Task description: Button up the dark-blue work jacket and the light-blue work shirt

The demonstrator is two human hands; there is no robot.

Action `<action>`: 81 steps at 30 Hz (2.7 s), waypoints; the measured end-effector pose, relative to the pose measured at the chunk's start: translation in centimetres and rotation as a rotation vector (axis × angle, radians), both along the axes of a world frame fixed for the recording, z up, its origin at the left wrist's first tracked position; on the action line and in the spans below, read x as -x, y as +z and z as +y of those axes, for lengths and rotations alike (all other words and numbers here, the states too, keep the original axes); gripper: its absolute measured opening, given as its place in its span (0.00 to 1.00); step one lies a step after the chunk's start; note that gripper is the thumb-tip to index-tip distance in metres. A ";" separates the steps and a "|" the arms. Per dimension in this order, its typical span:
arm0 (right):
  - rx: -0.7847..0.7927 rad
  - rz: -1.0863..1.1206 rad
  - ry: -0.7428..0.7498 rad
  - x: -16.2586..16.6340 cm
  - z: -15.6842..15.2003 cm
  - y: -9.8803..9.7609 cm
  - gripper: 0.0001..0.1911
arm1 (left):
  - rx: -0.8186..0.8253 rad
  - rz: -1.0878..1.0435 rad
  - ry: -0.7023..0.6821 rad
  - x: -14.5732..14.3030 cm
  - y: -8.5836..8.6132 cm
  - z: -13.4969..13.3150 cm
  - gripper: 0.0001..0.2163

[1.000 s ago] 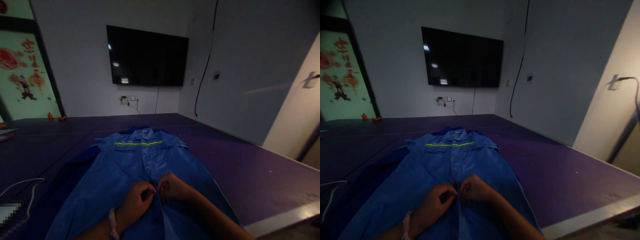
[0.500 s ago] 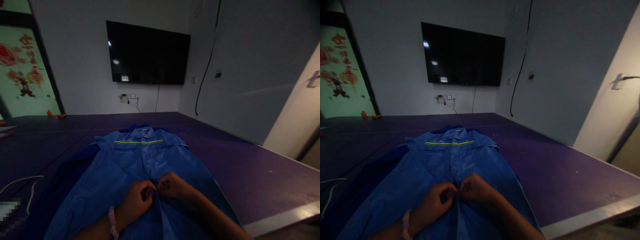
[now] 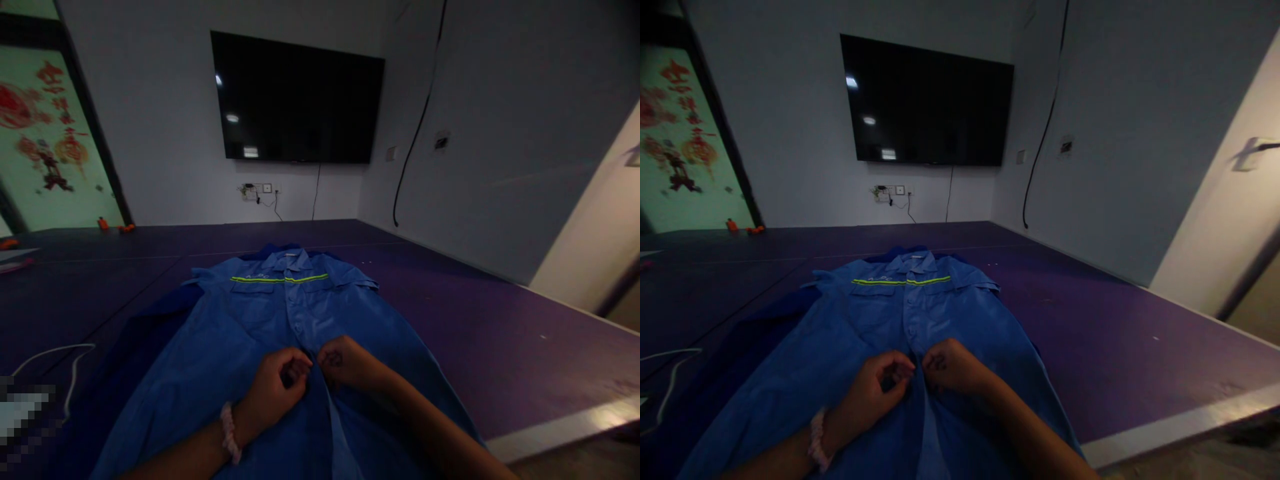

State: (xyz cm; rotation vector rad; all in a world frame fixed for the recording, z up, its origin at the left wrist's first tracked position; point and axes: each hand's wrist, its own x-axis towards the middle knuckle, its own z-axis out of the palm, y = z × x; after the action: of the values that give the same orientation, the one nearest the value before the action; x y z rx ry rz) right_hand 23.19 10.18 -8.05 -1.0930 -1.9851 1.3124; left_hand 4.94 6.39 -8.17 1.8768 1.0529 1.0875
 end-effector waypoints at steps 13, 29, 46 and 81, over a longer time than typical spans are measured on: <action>-0.053 -0.014 0.036 -0.2 -0.5 0.8 0.06 | -0.074 0.064 0.024 0.1 0.1 0.1 0.08; -0.061 -0.055 0.031 -0.2 -0.5 0.6 0.09 | -0.145 0.044 0.066 0.2 -0.1 0.1 0.06; -0.118 -0.008 -0.015 0.1 -0.9 1.1 0.10 | -0.121 0.069 0.049 0.2 0.3 -0.4 0.12; -0.209 -0.044 -0.070 0.5 -0.8 -0.2 0.08 | -0.073 0.131 0.023 -0.1 0.0 -0.2 0.14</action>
State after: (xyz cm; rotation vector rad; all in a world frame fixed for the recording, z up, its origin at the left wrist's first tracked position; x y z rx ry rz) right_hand 22.72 9.33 -8.30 -1.0880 -2.0438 1.0267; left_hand 5.01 6.23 -8.17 2.0215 1.1240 1.0397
